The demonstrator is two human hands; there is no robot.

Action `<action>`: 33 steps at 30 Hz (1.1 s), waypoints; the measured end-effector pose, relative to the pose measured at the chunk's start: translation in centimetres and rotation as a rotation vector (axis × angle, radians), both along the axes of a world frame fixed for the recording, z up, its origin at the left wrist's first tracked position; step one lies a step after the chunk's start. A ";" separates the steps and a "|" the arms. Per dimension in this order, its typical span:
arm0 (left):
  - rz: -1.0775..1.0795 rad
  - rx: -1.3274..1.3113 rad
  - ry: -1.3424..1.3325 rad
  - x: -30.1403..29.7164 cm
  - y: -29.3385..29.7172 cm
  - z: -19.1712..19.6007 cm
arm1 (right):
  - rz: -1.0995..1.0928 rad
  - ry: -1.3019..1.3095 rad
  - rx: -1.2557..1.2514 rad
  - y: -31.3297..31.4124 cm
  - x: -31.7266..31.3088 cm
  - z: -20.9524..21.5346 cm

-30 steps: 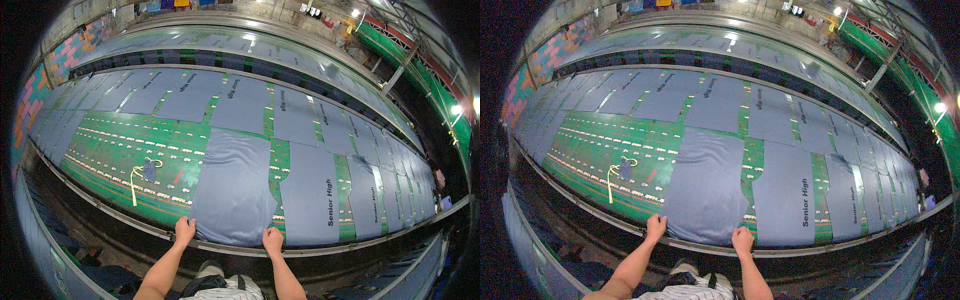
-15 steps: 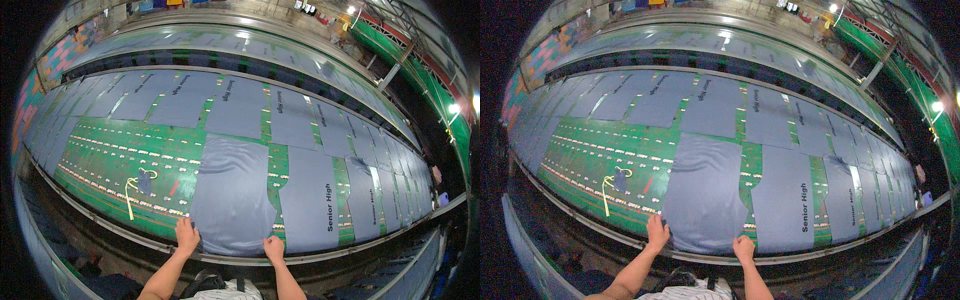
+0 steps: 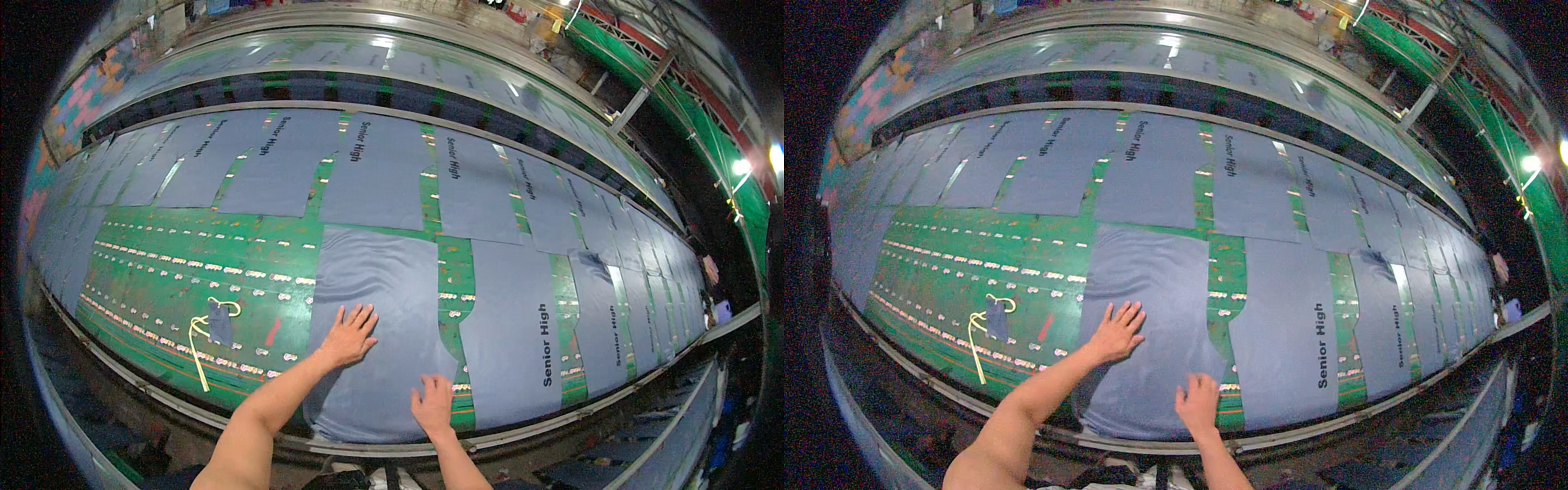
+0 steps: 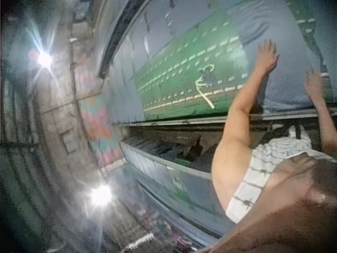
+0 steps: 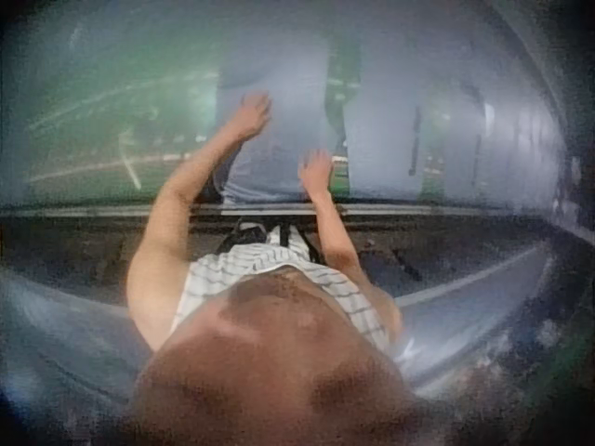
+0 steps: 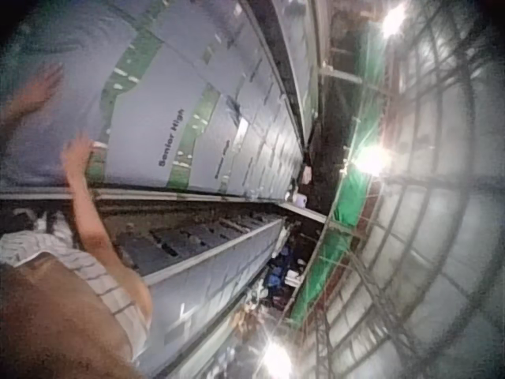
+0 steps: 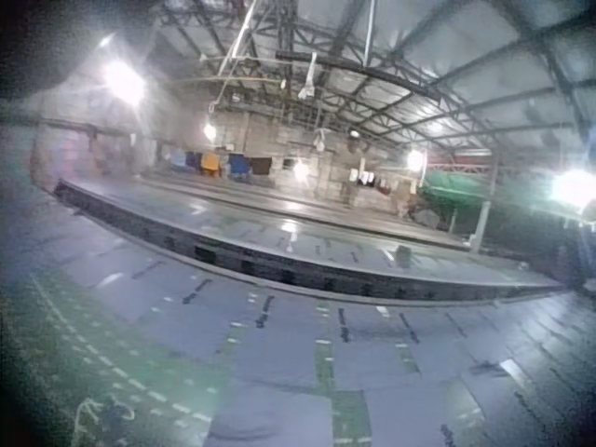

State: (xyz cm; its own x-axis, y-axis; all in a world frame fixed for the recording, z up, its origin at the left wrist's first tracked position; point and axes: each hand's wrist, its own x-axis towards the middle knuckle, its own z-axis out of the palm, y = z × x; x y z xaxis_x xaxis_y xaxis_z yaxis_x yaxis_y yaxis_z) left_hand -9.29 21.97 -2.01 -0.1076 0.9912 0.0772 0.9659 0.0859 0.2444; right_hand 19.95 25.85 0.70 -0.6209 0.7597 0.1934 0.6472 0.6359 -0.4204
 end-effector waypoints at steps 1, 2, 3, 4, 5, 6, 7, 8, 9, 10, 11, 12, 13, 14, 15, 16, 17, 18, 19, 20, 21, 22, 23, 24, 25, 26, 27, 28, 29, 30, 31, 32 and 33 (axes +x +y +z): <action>-0.019 -0.010 0.012 -1.2 0.7 0.1 | 0.049 0.001 0.017 0.3 -1.2 0.3; -0.018 -0.050 0.016 -2.4 1.5 0.3 | 0.046 -0.031 -0.006 0.5 -1.9 0.4; 0.048 -0.065 0.018 -3.9 2.3 0.2 | 0.046 -0.063 -0.030 0.6 -2.5 0.6; 0.117 -0.082 0.024 -5.6 3.0 0.0 | 0.050 -0.091 -0.056 0.7 -3.2 0.7; 0.187 -0.100 0.031 -6.9 3.6 -0.2 | 0.048 -0.101 -0.080 0.9 -3.8 0.7; 0.299 -0.099 0.038 -7.4 4.4 -0.1 | 0.041 -0.116 -0.102 1.3 -4.1 0.7; 0.413 -0.098 0.046 -7.9 5.0 0.1 | 0.036 -0.131 -0.124 1.7 -4.5 0.7; 0.528 -0.097 0.055 -8.2 5.2 0.2 | 0.040 -0.127 -0.132 2.0 -4.9 0.7; 0.465 -0.101 0.064 -7.9 5.1 0.3 | 0.046 -0.123 -0.140 2.2 -5.3 0.7; 0.402 -0.104 0.073 -7.0 4.7 0.3 | 0.053 -0.118 -0.148 2.4 -5.7 0.6; 0.325 -0.105 0.080 -5.9 4.9 0.9 | 0.064 -0.114 -0.111 2.8 -5.9 0.4; 0.255 -0.125 0.043 -5.2 4.8 1.4 | 0.082 -0.108 -0.072 3.3 -6.3 0.4; 0.185 -0.144 0.007 -4.4 4.7 1.7 | 0.100 -0.102 -0.034 3.7 -6.6 0.4; 0.114 -0.164 -0.030 -4.1 4.8 1.8 | 0.112 -0.099 -0.012 4.1 -7.1 0.3; 0.201 -0.135 -0.023 -4.6 4.5 1.3 | 0.136 -0.095 0.007 4.3 -8.0 0.6; 0.286 -0.104 -0.020 -5.4 4.3 0.4 | 0.157 -0.094 0.027 4.6 -8.4 0.8; 0.371 -0.073 -0.016 -6.1 3.9 -0.4 | 0.161 -0.092 0.029 4.8 -8.5 0.8; 0.425 -0.100 0.029 -6.4 3.8 -0.2 | 0.157 -0.090 0.032 5.3 -8.4 0.6; 0.443 -0.094 0.019 -6.4 3.5 -0.3 | 0.154 -0.088 0.035 5.7 -8.2 0.4; 0.462 -0.089 0.009 -6.1 3.0 -0.4 | 0.149 -0.099 0.046 6.0 -7.7 0.0; 0.482 -0.083 0.005 -5.9 2.4 -0.4 | 0.145 -0.104 0.057 6.2 -7.1 -0.5; 0.489 -0.103 -0.015 -5.4 1.6 -0.1 | 0.142 -0.111 0.068 6.2 -6.4 -0.7; 0.495 -0.124 -0.036 -4.6 0.3 0.3 | 0.130 -0.115 0.051 6.1 -5.5 -0.8; 0.504 -0.142 -0.055 -3.8 -1.1 0.9 | 0.121 -0.118 0.036 5.8 -4.7 -0.3; 0.496 -0.154 -0.088 -2.8 -2.5 1.6 | 0.109 -0.125 0.023 5.5 -3.6 0.2; 0.487 -0.169 -0.121 -1.8 -4.1 2.3 | 0.071 -0.148 0.028 5.1 -2.2 0.6; 0.488 -0.186 -0.150 -0.9 -6.1 2.9 | 0.044 -0.167 0.028 4.5 -0.9 1.0; 0.484 -0.148 -0.191 0.1 -8.2 2.9 | 0.018 -0.184 0.028 3.8 0.3 1.2; 0.476 -0.109 -0.236 1.1 -10.1 2.8 | -0.063 -0.194 -0.016 3.1 1.6 1.2; 0.460 -0.079 -0.262 2.3 -11.8 3.4 | -0.144 -0.205 -0.059 2.4 3.0 1.1; 0.442 -0.047 -0.284 3.4 -13.5 4.1 | -0.225 -0.212 -0.104 1.7 3.9 1.2; 0.456 -0.045 -0.281 4.6 -15.1 4.5 | -0.262 -0.225 -0.130 1.1 4.5 1.6; 0.474 -0.043 -0.278 5.9 -16.8 4.6 | -0.293 -0.238 -0.155 0.4 4.9 2.1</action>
